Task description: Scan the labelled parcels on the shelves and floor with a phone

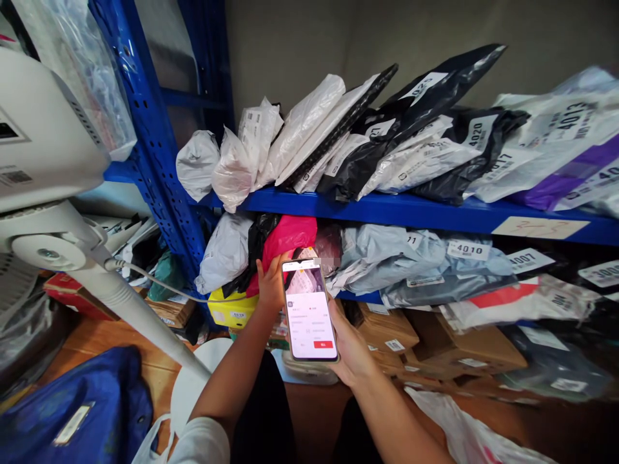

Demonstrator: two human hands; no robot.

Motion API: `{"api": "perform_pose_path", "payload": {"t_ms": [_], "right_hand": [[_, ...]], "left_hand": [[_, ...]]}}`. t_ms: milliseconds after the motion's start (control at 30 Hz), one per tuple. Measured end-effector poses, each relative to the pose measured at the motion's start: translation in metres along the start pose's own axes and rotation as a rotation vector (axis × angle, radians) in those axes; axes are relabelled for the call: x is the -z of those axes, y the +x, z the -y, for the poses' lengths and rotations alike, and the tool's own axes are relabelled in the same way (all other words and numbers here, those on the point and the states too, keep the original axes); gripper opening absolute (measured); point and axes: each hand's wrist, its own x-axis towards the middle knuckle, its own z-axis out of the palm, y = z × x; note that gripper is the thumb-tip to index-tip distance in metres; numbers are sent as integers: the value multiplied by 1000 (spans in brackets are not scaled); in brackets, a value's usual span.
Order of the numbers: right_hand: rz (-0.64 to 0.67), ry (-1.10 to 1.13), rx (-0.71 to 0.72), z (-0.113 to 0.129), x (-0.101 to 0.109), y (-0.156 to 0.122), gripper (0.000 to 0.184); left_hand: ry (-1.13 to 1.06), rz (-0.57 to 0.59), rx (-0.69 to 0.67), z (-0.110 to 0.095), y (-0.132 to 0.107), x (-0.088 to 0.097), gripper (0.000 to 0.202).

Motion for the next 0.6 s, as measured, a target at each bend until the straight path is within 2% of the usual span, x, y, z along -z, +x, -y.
{"api": "perform_pose_path", "payload": {"t_ms": [200,367,467,533,600], "right_hand": [[14,-15,-2,1,0,-1,81],[23,-58,-12,0,1,-3,74],[22,-99,65,-1,7,-6,69],[67,-120,113,-1,13,-11,73],[167,-133,111,1,19,-16,82]], "left_hand": [[-19,5,8,-1,0,3,45],[-2,8,0,-2,0,4,45],[18,18,7,-3,-1,4,44],[26,31,-3,-3,-2,5,42],[36,40,-13,-4,-2,6,40]]}}
